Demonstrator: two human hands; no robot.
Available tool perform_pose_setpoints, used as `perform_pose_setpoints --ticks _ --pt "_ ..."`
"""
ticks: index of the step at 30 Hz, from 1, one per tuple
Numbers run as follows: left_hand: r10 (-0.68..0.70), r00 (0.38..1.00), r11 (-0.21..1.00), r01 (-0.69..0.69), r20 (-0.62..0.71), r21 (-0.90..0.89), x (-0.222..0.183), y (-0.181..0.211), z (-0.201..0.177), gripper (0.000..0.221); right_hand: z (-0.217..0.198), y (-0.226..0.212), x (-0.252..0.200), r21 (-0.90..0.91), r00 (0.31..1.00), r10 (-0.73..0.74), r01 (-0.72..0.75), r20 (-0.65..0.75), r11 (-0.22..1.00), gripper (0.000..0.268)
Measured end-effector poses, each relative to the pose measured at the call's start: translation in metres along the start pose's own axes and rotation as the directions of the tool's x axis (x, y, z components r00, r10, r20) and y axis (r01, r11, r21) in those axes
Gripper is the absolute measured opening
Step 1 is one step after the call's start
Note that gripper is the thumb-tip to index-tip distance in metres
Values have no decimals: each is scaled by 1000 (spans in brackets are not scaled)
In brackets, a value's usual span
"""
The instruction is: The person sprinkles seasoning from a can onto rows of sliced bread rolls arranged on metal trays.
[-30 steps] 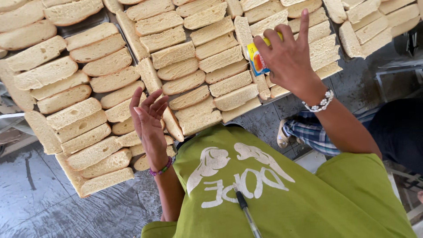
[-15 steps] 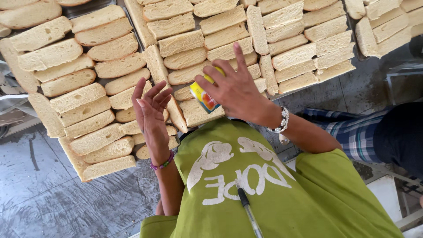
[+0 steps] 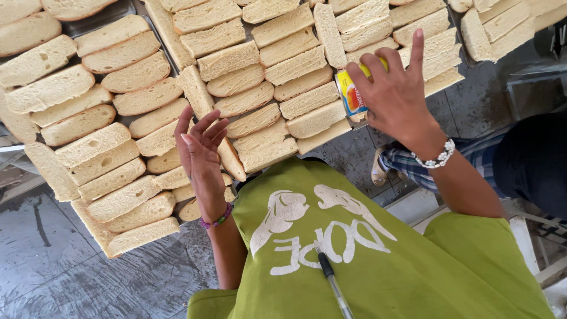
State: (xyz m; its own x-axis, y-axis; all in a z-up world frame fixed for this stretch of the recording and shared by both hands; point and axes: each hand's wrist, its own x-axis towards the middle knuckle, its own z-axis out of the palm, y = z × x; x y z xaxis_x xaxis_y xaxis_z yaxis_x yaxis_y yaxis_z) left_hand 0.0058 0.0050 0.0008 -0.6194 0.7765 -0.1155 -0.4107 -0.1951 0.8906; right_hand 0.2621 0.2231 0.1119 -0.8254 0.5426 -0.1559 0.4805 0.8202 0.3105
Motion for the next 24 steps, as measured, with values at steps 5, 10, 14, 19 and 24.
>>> perform_pose_setpoints --ticks 5,10,14,19,24 --pt "1 1000 1000 -1 4 -2 -3 3 -5 69 -5 -29 6 64 999 -51 51 -10 997 88" --pt "-14 1000 1000 14 13 25 -6 10 -16 69 -11 -86 15 183 976 -208 216 -61 959 78" --pt "-41 998 999 40 37 29 -4 14 -23 69 -14 -113 13 334 968 -226 251 -112 909 66" --pt "-57 997 998 57 44 12 -9 6 -29 68 -2 -87 -6 275 992 -122 119 -6 954 88" --pt "-30 999 999 30 27 -19 -18 0 -21 69 6 -31 -33 56 998 33 -36 45 998 97"
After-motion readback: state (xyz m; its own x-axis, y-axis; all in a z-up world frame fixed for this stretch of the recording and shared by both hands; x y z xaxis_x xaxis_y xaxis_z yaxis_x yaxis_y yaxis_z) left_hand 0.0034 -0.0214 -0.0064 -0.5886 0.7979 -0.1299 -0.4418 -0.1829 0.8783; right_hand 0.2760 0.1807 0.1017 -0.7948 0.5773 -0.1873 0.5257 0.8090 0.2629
